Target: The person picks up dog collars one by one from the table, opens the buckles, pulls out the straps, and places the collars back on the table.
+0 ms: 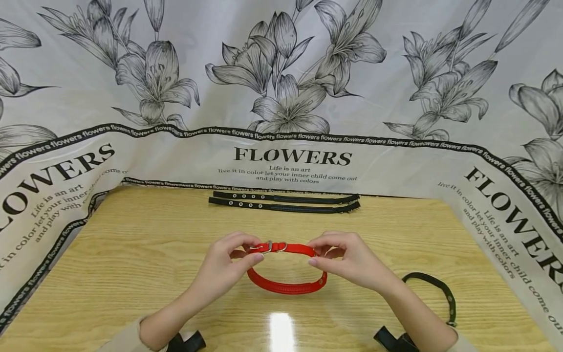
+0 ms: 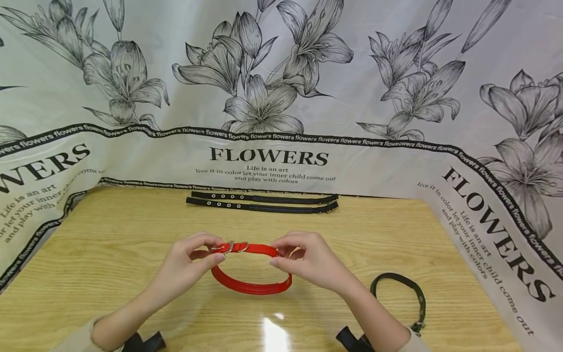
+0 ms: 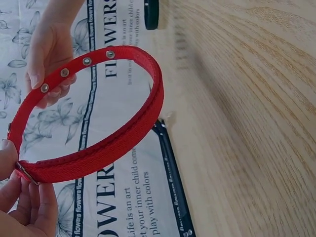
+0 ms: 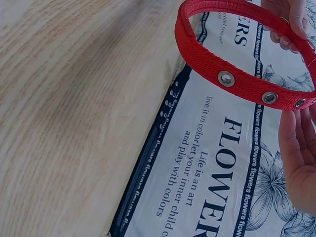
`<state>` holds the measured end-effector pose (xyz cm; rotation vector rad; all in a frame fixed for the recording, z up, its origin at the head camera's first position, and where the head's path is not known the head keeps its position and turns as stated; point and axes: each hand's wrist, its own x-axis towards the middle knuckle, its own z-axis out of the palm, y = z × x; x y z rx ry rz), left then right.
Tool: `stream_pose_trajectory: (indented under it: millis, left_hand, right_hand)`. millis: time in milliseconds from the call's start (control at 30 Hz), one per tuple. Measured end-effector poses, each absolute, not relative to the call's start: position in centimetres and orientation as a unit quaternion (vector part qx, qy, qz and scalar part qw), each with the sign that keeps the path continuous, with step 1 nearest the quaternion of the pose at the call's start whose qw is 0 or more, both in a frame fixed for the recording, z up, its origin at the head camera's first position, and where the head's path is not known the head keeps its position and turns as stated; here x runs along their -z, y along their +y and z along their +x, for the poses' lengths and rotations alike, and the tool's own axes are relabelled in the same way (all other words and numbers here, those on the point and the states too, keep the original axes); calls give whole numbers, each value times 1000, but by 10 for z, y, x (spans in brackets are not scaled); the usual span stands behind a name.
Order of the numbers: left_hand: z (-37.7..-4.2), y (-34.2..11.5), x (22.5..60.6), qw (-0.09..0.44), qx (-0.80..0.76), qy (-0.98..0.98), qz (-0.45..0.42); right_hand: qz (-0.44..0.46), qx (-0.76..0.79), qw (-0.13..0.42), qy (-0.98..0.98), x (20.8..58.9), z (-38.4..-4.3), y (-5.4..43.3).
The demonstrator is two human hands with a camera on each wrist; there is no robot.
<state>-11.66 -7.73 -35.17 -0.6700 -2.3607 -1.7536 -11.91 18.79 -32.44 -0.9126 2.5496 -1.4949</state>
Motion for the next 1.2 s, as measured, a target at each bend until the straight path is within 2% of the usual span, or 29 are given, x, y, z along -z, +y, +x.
stream_pose_trajectory:
  millis: [233,433,667,867,1100,1200]
  left_hand:
    - [-118,-80,354,47,596,-776,-203]
    - [-125,-87,357,15,634,-760,-140]
    - [-133,-92,361,23,631,-765,-131]
    - [-141,-96,368,75,590,-786,-168]
    - [-159,-103,380,180,401,-870,-225]
    - [-164,-108,382,208,360,-879,-235]
  right_hand:
    - [-282,481,20,830,324,-120,190]
    - [-213,518,30,828,321,-123,193]
    - [-157,520,22,840,321,-128,193]
    - [-120,517,-18,847,323,-132,200]
    - [-86,516,-103,846,329,-137,209]
    - [-69,519,-116,844,331,-141,214]
